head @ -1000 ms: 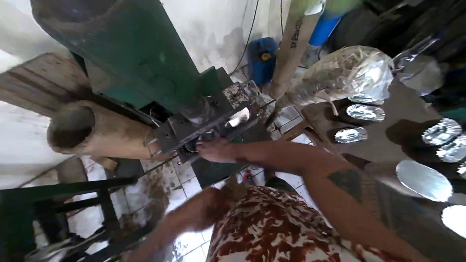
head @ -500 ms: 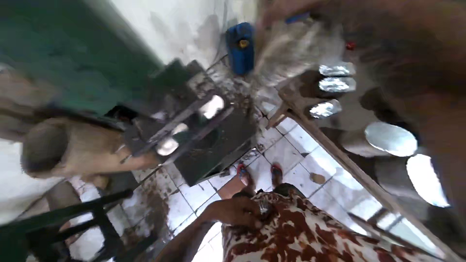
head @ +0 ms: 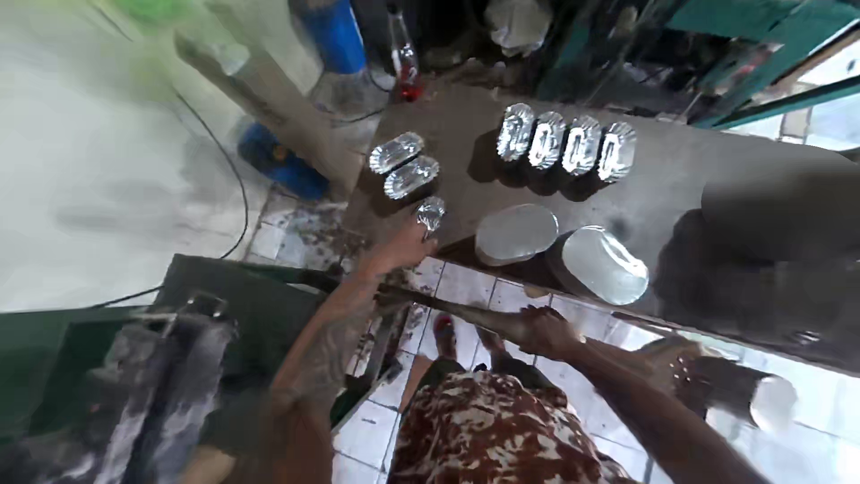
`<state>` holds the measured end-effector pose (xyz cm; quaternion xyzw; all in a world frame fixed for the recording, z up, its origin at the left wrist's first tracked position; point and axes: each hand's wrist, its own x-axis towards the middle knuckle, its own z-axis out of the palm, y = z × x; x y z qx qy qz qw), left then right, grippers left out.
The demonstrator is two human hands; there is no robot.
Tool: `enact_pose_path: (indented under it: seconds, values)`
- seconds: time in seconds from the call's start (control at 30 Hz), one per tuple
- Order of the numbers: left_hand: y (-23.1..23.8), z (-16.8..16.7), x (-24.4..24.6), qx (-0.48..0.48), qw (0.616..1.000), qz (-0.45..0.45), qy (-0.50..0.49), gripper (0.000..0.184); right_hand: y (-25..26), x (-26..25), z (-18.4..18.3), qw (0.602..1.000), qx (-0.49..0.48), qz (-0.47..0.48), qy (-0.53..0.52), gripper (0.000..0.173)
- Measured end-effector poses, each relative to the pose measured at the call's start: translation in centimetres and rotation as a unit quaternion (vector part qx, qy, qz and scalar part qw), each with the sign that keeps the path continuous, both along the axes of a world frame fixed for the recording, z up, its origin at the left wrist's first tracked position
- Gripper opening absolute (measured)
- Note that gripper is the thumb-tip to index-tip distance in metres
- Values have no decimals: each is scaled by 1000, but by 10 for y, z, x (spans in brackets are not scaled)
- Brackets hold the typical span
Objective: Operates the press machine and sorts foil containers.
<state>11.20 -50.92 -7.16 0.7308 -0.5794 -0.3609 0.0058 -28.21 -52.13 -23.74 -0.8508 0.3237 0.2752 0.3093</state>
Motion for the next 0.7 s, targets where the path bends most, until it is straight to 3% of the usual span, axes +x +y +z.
enact_pose_path:
  seconds: [0.07, 0.13, 0.3, 0.37, 0.4, 0.47, 0.53, 0.6, 0.63, 0.7]
  values:
    - [-33, -28, 17, -40, 998, -42, -16, 38, -4, -5, -16, 1000, -8, -16, 3, 98]
    - [-53, -35, 23, -14, 997, -70, -25, 37, -7, -6, -21, 1000, 3, -22, -2, 100]
    - [-60, -56, 29, 13, 996, -82, -46, 56, -13, -8, -23, 997, 16, -70, 24, 101]
    - [-55, -63, 29, 2, 996, -76, -47, 50, -7, -7, -19, 997, 15, -73, 13, 103]
    - [-60, -63, 29, -10, 996, -79, -41, 43, -8, -6, -17, 997, 10, -81, 5, 102]
    - [-60, -60, 26, -18, 997, -81, -3, 38, -5, -6, -5, 986, 46, -160, -19, 84]
    - [-57, -62, 26, -28, 994, -102, 34, 44, 5, 3, 40, 942, 110, -302, -94, 62]
    - [-61, -70, 26, -49, 990, -129, 40, 49, 8, 11, 111, 903, 114, -349, -222, 53]
    - [-61, -76, 27, -64, 987, -139, 45, 52, 11, 12, 142, 895, 54, -339, -285, 49]
    - [-66, -79, 27, -83, 984, -145, 66, 56, -1, 9, 180, 872, -181, -264, -370, 41]
